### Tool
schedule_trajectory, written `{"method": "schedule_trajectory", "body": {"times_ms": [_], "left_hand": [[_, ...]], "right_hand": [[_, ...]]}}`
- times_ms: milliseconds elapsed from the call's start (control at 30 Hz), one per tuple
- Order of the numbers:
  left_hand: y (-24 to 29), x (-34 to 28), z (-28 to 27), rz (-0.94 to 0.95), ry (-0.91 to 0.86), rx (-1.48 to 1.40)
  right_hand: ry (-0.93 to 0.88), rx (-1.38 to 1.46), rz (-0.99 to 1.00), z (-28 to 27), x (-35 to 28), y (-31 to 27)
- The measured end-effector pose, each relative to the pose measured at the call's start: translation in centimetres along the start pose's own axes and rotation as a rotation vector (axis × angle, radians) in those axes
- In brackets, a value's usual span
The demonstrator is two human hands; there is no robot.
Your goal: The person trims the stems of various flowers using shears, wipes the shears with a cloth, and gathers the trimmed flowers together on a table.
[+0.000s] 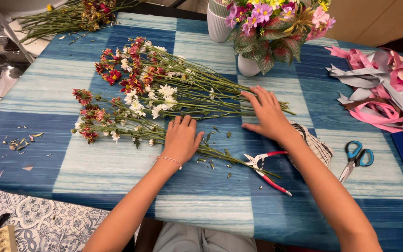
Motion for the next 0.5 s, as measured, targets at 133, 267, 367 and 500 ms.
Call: {"method": "schedule_trajectory", "body": {"times_ms": [133,267,367,500], "left_hand": [[-0.7,-0.3,0.3,-0.033,0.009,0.043],[-1.5,0.8,-2.3,-0.106,-0.054,-0.067],[-3.6,3.2,-0.8,-0.175,-0.070,-0.181],[-6.7,7.2,1.0,-0.263,-0.107,-0.295]], "right_hand": [[-0.171,0.137,0.097,1.5,2.8,1.8],[-0.144,0.130,0.114,3.2,3.9,3.4],[-0.075,0.095,0.122,5.0,4.4,5.2],[-0.003,0.048,0.174,6.0,4.8,5.5]]}}
Point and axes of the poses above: each hand's wrist, its own x-axis towards the middle knuckle, its own z-axis out of the palm, y = z × x, the point moved 10 cm from there along x, towards the middle knuckle, and after that the axes turned 4 degrees about x, right-handed, at the moved point
